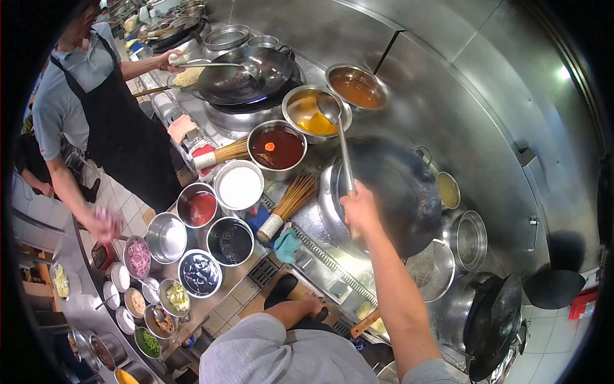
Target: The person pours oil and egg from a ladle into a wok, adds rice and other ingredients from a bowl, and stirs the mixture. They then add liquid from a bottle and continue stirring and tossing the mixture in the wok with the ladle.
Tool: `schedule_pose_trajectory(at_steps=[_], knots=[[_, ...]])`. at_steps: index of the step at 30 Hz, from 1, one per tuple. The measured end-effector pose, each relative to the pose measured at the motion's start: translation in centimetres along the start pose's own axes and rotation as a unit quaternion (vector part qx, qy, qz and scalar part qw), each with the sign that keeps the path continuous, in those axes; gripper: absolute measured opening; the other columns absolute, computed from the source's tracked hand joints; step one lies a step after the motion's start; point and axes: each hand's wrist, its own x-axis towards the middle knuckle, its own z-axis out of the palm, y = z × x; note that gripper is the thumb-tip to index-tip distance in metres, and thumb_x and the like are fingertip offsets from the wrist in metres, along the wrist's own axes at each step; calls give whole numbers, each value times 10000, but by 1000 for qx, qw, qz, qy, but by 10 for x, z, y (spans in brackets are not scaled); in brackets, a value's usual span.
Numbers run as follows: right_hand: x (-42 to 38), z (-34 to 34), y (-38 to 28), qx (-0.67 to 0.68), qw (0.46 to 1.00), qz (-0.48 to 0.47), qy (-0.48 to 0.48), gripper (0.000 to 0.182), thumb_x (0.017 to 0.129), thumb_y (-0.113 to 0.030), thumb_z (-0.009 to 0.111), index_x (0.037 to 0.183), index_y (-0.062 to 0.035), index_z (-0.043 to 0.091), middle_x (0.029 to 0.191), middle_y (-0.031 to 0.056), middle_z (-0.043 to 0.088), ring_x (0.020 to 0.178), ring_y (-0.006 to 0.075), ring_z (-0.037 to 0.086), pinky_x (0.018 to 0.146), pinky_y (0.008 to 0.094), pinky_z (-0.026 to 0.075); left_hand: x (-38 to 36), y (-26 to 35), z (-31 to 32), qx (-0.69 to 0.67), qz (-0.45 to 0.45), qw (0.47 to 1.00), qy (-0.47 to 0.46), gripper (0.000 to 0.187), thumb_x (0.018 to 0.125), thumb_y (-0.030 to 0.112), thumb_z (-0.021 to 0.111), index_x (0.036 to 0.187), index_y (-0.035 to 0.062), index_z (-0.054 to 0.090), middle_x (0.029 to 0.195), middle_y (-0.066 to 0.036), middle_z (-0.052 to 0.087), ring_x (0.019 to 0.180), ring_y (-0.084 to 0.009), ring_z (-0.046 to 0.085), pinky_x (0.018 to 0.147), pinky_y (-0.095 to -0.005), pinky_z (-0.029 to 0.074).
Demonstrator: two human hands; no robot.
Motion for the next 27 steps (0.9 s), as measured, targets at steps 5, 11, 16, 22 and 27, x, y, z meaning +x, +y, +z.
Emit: schedule_pose_trajectory(at_steps=[5, 11, 16, 22, 27], knots=[[14, 5, -6, 251, 960, 74, -100, 176, 919, -35, 617, 1093, -51, 596, 673, 40, 565, 422, 142, 521, 402, 347, 431, -20, -6, -9, 3, -4, 1000, 13, 663, 840, 269, 747, 1470, 184, 561, 1540, -104, 544, 1412, -327, 534, 1076, -585, 491], [6, 3, -12, 511, 837, 125, -148, 205, 957, -42, 613, 1149, -83, 557, 702, 11, 543, 414, 95, 447, 389, 300, 386, -31, -11, -13, -22, 4, 999, 40, 728, 797, 230, 728, 1497, 167, 539, 1501, -176, 579, 1372, -369, 562, 1111, -480, 490], [-18, -15, -9, 618, 755, 124, -182, 313, 985, -50, 581, 1294, -96, 556, 708, -1, 520, 400, 63, 415, 388, 286, 386, 24, -21, 24, -8, 42, 997, 72, 861, 782, 257, 757, 1568, 117, 435, 1611, -147, 469, 1438, -348, 506, 1150, -495, 454], [-102, -59, 14, 651, 731, 131, -158, 485, 989, -56, 548, 1471, -66, 488, 728, 16, 513, 383, 59, 406, 375, 267, 380, 6, 11, -1, 31, 96, 993, 58, 850, 821, 310, 743, 1591, 168, 413, 1648, -105, 434, 1498, -340, 437, 1204, -554, 376], [-185, -99, 48, 654, 735, 137, -120, 566, 974, -34, 548, 1528, -46, 434, 720, 15, 499, 375, 65, 394, 362, 267, 364, 18, 29, -8, 51, 27, 998, -9, 1000, 801, 236, 741, 1667, 159, 249, 1698, -145, 336, 1539, -333, 377, 1250, -561, 293]])
